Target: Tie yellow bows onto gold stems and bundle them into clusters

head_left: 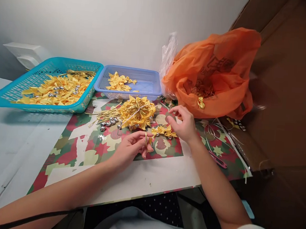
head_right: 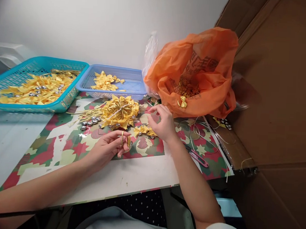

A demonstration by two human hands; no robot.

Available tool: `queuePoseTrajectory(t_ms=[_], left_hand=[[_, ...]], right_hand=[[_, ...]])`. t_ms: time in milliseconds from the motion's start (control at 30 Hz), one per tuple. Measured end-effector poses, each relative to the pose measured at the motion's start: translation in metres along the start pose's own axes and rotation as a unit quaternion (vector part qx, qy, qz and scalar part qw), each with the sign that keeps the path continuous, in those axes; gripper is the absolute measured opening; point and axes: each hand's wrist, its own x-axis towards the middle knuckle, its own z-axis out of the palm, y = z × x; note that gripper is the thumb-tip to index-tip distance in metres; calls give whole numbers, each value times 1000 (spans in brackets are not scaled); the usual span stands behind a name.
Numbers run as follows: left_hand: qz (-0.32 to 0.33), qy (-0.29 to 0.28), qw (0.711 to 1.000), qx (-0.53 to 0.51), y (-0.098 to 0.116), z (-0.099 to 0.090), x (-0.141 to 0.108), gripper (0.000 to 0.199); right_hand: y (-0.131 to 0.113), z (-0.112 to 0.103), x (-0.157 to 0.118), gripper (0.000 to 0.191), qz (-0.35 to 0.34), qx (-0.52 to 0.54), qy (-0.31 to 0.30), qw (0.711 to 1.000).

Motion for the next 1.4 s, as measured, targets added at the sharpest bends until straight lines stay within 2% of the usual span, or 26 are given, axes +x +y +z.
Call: queuePoseTrajectory(t_ms=[67,133,200,267,367,467,633,800,900,1100,1267,1400], left_hand=[[4,3,1000,-5,1,0,-1,28],[6,3,1000,-19,2,1,0,23],[4,3,999,-39,3,1,1,20],[4,-2,998,-57,5,2,2,21],[13,-8,997,-70,9,4,2,19],[3,-2,997,-79,11,6,1,17],[-15,-11,995,-97,12,5,2,26],[-21,-6,995,-101,13,4,3,27],[-14,-3,996,-91,13,6,2,26],[2,24,998,-52,12,9,-2,13],[0,21,998,-51,11,8,-1,17],[2,14,997,-78,10,5,0,18]], right_hand=[[2,-8,0,4,-35,-22,-27,999],[5,-12,-1,7,-49,-53,-96,993],[6,-11,-3,6,-42,-92,-151,983],[7,-5,-5,5,-19,-113,-165,980],[6,10,-9,10,27,-131,-169,977],[4,19,-11,9,34,-136,-171,975],[-3,13,-11,13,4,9,-128,992],[-9,10,-13,12,12,159,-138,977],[-8,12,-14,10,15,211,-143,967],[-10,11,-14,12,-10,219,-149,964],[-13,8,-15,13,-28,220,-148,964],[-14,7,-15,14,38,258,-97,960]])
